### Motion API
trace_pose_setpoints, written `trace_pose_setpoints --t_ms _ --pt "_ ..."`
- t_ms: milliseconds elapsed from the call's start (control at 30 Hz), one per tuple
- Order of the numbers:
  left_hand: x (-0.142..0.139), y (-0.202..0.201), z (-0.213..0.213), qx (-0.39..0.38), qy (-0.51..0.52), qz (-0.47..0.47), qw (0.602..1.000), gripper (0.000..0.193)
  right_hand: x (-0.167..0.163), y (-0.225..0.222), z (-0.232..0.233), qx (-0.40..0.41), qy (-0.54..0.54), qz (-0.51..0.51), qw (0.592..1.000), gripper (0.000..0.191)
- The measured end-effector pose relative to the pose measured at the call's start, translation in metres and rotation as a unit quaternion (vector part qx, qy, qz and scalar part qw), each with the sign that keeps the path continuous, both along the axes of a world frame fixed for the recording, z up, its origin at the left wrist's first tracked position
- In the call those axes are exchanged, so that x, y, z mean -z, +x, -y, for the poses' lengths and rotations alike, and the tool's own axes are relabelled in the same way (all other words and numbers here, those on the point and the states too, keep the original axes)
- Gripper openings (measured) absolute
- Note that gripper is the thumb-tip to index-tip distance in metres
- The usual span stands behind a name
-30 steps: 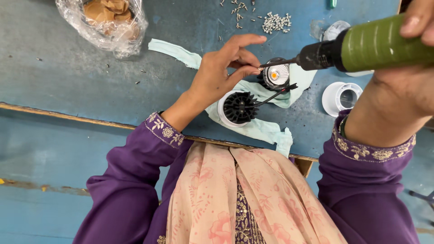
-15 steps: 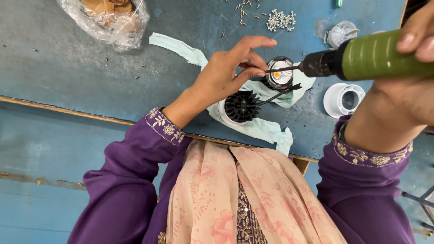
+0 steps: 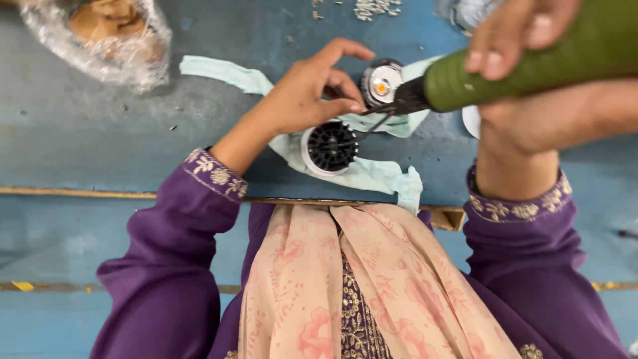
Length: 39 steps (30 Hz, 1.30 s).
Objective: The person assembles LED light fixtures by using a green electric screwdriver to secure screws into black heat sinks. They place the heat sinks into white plastic housings and wipe the components with a light blue cloth.
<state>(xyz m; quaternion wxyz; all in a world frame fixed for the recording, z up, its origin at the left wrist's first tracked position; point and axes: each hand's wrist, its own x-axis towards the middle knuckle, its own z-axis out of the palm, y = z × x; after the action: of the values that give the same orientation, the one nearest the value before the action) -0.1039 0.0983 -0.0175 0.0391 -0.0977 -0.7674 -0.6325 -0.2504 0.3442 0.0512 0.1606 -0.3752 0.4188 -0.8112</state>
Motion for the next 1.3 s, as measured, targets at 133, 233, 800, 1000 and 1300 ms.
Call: trace_pose_setpoints --t_ms 133,233,800,1000,1300 --pt "0.002 0.004 0.005 0.052 0.044 0.092 0.993 0.041 -0.005 0.022 0.010 0.009 0.094 -0.017 0.995 0.096" --pt "0.002 0.008 0.005 0.084 0.052 0.098 0.990 0.046 -0.017 0.039 0.019 0.013 0.130 -0.033 0.991 0.098" --pt "0.015 0.009 0.008 0.099 0.005 0.132 0.986 0.069 -0.026 0.069 0.040 0.012 0.115 -0.062 0.991 0.116" --pt "0.022 0.008 0.013 0.091 -0.024 0.129 0.987 0.060 -0.015 0.066 0.048 -0.027 0.065 -0.061 0.996 0.118" --pt "0.039 0.010 0.019 0.093 -0.013 0.090 0.992 0.057 -0.009 0.068 0.044 -0.065 0.086 -0.060 0.992 0.116"
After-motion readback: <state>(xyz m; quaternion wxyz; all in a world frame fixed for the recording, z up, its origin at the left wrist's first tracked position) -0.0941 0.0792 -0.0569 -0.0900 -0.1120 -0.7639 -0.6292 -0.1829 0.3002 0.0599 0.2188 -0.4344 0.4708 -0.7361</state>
